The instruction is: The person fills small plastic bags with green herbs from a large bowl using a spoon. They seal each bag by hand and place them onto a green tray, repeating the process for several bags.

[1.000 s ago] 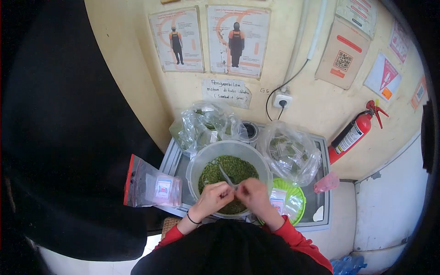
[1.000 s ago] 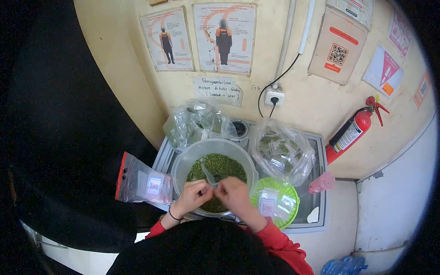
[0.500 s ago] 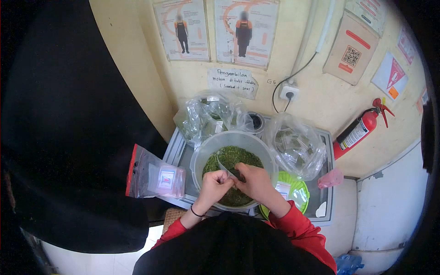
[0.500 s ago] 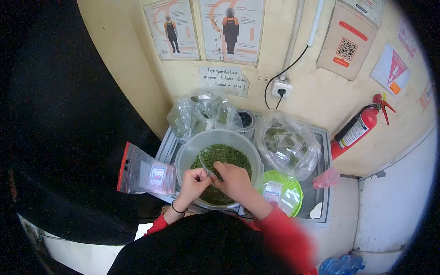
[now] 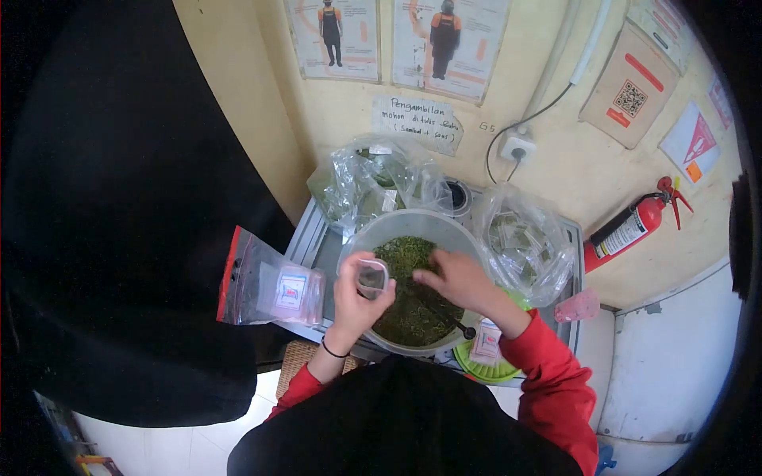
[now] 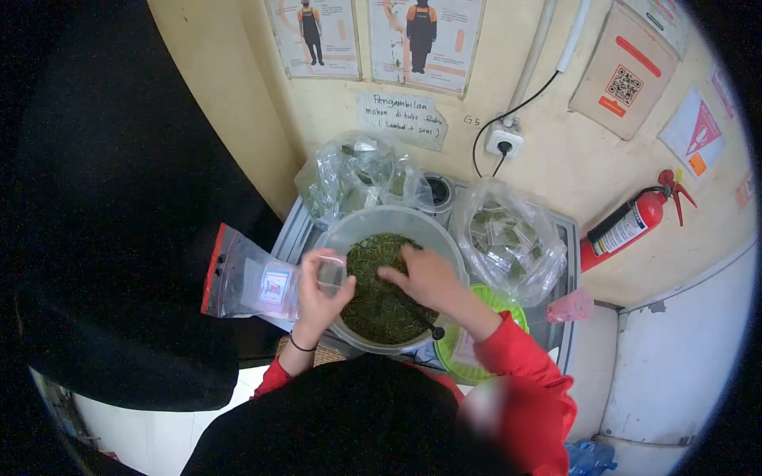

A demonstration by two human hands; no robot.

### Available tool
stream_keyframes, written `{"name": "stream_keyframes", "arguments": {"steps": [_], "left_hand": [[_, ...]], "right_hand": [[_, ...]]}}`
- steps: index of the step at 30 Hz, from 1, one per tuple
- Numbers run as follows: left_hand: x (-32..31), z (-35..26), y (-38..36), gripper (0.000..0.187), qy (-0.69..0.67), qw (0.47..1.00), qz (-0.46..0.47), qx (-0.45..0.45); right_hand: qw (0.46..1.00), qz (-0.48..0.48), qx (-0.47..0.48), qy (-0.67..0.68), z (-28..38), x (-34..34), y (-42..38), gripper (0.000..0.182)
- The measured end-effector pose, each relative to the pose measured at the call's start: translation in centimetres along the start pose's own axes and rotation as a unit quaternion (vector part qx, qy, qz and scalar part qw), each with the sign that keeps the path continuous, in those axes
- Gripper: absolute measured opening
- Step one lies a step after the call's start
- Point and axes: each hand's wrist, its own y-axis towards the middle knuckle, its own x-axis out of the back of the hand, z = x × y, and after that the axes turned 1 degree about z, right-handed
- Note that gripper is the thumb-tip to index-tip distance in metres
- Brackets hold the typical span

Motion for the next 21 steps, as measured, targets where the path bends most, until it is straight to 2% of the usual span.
{"name": "stream_keyframes", "arguments": {"steps": [2, 3, 5, 6, 8, 9, 12, 14, 17, 21], "left_hand": [[-0.3, -0.1, -0.1, 0.052, -0.223, 0.965, -0.040, 0.130], [-0.2, 0.2, 0.0, 0.050, -0.217, 0.970, -0.021, 0.111], [-0.4, -0.1, 0.3, 0.052, -0.222, 0.965, -0.007, 0.138], [-0.5, -0.1, 0.3, 0.053, -0.225, 0.962, 0.001, 0.152], [-1.0, 1.2, 0.1, 0.055, -0.205, 0.972, -0.009, 0.113], [-1.0, 1.2, 0.3, 0.056, -0.195, 0.976, -0.015, 0.094], [-0.8, 0.3, 0.7, 0.056, -0.308, 0.944, -0.033, 0.110], [-0.7, 0.9, 0.3, 0.056, -0.330, 0.931, -0.020, 0.154], [-0.8, 1.2, 0.0, 0.056, -0.323, 0.928, -0.014, 0.182], [-0.6, 1.3, 0.1, 0.055, -0.302, 0.940, -0.022, 0.155]], "right_hand": [[0.967, 0.189, 0.001, -0.172, -2.2, -1.9, -0.2, 0.029], [0.957, 0.207, 0.021, -0.201, -2.3, -2.2, -0.1, 0.025], [0.932, 0.242, 0.061, -0.261, -2.4, -2.5, 0.1, 0.017], [0.935, 0.196, 0.085, -0.282, -2.2, -2.7, 0.0, 0.015], [0.932, 0.100, 0.131, -0.322, -1.6, -3.0, -0.3, 0.011], [0.932, 0.134, 0.148, -0.303, -1.5, -3.0, -0.7, 0.011], [0.923, 0.219, 0.185, -0.255, -0.8, -2.4, -2.4, 0.011], [0.918, 0.255, 0.187, -0.239, -0.4, -1.0, -3.7, 0.011], [0.935, 0.272, 0.164, -0.156, -0.6, 1.3, -4.0, 0.011], [0.956, 0.278, 0.070, 0.060, -2.7, 2.0, -2.7, 0.017]]}}
